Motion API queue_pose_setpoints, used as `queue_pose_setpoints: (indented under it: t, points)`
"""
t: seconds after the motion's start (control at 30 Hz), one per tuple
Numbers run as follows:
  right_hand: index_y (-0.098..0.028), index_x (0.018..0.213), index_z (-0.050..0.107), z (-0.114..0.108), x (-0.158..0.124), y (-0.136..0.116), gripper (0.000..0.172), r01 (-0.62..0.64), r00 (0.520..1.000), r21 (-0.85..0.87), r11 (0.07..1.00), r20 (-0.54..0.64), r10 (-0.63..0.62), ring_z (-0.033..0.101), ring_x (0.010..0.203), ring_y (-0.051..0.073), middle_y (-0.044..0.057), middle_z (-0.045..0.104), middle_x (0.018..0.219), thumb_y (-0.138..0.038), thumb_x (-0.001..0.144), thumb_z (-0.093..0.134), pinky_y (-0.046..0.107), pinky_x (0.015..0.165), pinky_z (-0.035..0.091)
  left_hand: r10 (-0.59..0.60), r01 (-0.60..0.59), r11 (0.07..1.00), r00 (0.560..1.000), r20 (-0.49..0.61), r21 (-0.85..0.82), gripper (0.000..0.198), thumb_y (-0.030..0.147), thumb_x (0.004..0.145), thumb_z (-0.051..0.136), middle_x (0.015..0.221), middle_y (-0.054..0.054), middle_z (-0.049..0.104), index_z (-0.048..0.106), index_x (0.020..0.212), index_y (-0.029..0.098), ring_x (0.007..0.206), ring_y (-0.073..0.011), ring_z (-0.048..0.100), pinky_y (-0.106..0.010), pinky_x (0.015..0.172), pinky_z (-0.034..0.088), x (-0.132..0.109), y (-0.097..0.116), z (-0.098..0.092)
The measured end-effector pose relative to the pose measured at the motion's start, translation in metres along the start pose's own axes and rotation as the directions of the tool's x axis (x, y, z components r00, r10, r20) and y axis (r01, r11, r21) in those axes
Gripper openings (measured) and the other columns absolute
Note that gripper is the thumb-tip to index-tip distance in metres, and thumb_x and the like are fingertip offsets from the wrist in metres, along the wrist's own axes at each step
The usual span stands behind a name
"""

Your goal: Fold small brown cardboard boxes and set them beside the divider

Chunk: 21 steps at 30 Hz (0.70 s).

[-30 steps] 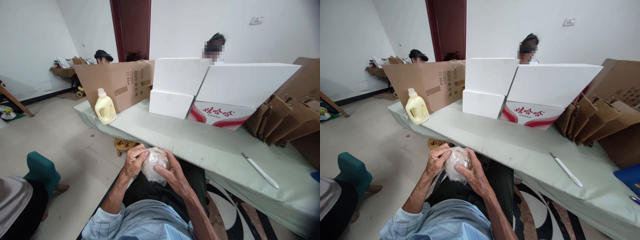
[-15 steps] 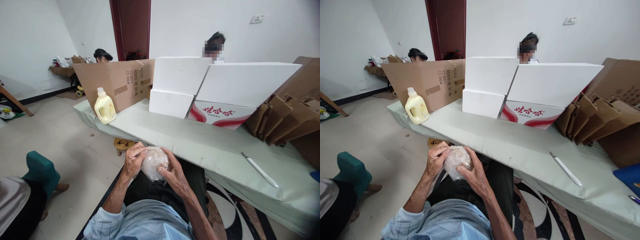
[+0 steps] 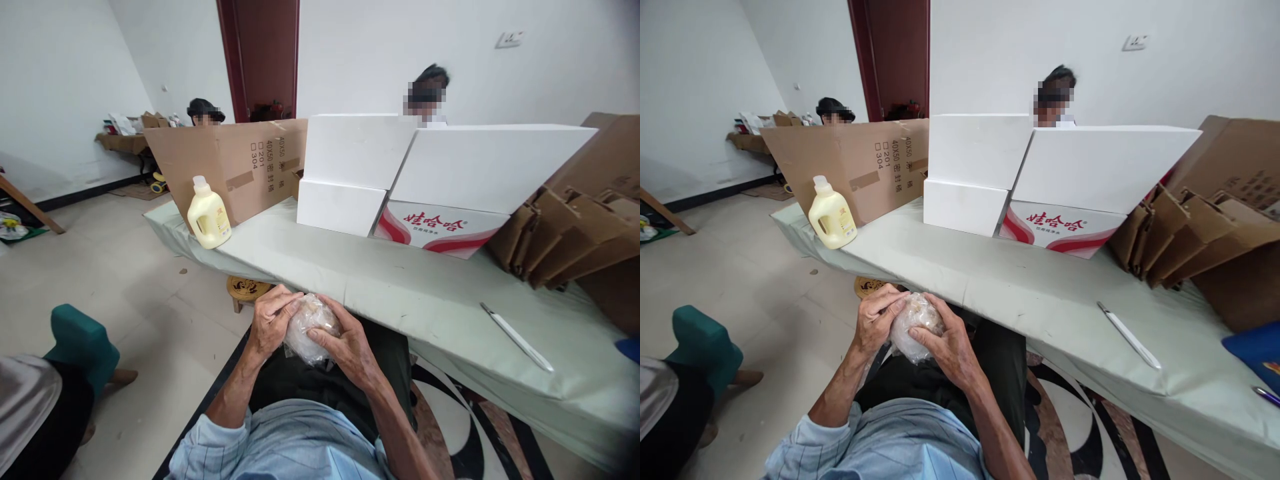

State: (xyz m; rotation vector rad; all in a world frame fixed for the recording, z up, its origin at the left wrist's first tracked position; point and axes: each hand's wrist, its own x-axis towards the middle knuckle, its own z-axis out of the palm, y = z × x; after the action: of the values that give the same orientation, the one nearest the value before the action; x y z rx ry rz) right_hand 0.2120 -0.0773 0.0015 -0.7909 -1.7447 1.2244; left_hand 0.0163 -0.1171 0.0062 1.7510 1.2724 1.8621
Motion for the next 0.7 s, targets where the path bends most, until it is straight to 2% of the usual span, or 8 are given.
queue_pose_setpoints:
  t: [0.1,0.2,0.33,0.37,0.43,0.53,0.63,0.7]
  points:
    - [-0.025,0.137,0.074,0.004,0.0,-0.002,0.066,0.0,0.994,0.03,1.0,-0.105,0.003,0.069,0.123,0.032,0.009,0.075,0.135,-0.056,0.081,0.088,0.042,0.106,0.056,-0.015,0.018,0.999,0.996,-0.09,0.034,0.023,0.031,0.104,0.068,0.086,-0.005,0.074,0.089,0.108,0.022,0.082,-0.0175,0.068,-0.027,0.076,0.053,-0.001,0.002,0.005]
    - [-0.024,0.125,0.077,0.007,0.0,-0.002,0.054,-0.014,0.987,0.09,0.996,-0.16,0.029,0.072,0.108,0.029,0.008,0.078,0.121,-0.059,0.084,0.083,0.038,0.094,0.059,-0.127,0.126,0.991,0.991,-0.029,-0.043,0.028,0.039,0.104,0.068,0.096,-0.007,0.077,0.088,0.113,0.021,0.091,-0.0199,0.071,-0.028,0.082,0.055,-0.001,0.001,0.001]
    - [-0.022,0.12,0.077,0.006,0.002,0.001,0.054,-0.039,0.971,0.189,0.981,-0.223,0.082,0.071,0.097,0.027,0.007,0.079,0.111,-0.062,0.084,0.082,0.035,0.084,0.059,-0.283,0.282,0.933,0.959,0.031,-0.221,0.039,0.05,0.096,0.077,0.111,-0.01,0.081,0.086,0.117,0.018,0.107,-0.0249,0.074,-0.031,0.095,0.057,-0.001,-0.004,-0.012]
    - [-0.022,0.12,0.077,0.006,0.002,0.001,0.054,-0.042,0.969,0.208,0.977,-0.231,0.091,0.071,0.095,0.026,0.007,0.079,0.11,-0.062,0.084,0.082,0.035,0.083,0.058,-0.323,0.322,0.914,0.946,0.038,-0.249,0.04,0.049,0.092,0.082,0.108,-0.01,0.082,0.085,0.115,0.017,0.103,-0.0243,0.075,-0.031,0.093,0.059,-0.001,-0.005,-0.015]
    - [-0.021,0.12,0.077,0.005,0.004,0.003,0.055,-0.045,0.964,0.238,0.97,-0.243,0.105,0.07,0.092,0.025,0.007,0.08,0.109,-0.062,0.084,0.082,0.034,0.081,0.057,-0.385,0.388,0.883,0.921,0.066,-0.264,0.038,0.046,0.083,0.089,0.094,-0.007,0.082,0.085,0.106,0.016,0.085,-0.0202,0.075,-0.028,0.079,0.06,-0.003,-0.006,-0.019]
    - [-0.021,0.119,0.077,0.006,0.005,0.005,0.055,-0.056,0.955,0.272,0.961,-0.268,0.131,0.069,0.091,0.024,0.006,0.079,0.107,-0.062,0.083,0.084,0.033,0.081,0.057,-0.42,0.428,0.879,0.904,0.084,-0.212,0.031,0.044,0.08,0.09,0.073,-0.002,0.075,0.082,0.09,0.015,0.061,-0.014,0.067,-0.023,0.06,0.056,-0.005,-0.003,-0.023]
    - [-0.021,0.121,0.076,0.008,0.005,0.009,0.057,-0.068,0.94,0.341,0.938,-0.294,0.175,0.069,0.09,0.023,0.006,0.079,0.108,-0.062,0.083,0.085,0.033,0.081,0.057,-0.432,0.438,0.88,0.899,0.075,-0.181,0.031,0.046,0.082,0.087,0.066,-0.001,0.072,0.081,0.087,0.015,0.057,-0.0139,0.065,-0.024,0.056,0.056,-0.005,0.002,-0.025]
    - [-0.022,0.123,0.075,0.009,0.006,0.012,0.058,-0.068,0.929,0.384,0.921,-0.312,0.198,0.07,0.091,0.024,0.007,0.079,0.11,-0.063,0.083,0.085,0.034,0.082,0.057,-0.458,0.473,0.861,0.881,0.119,-0.187,0.035,0.047,0.08,0.088,0.069,-0.002,0.074,0.081,0.089,0.015,0.061,-0.0151,0.067,-0.025,0.057,0.056,-0.005,0.004,-0.025]
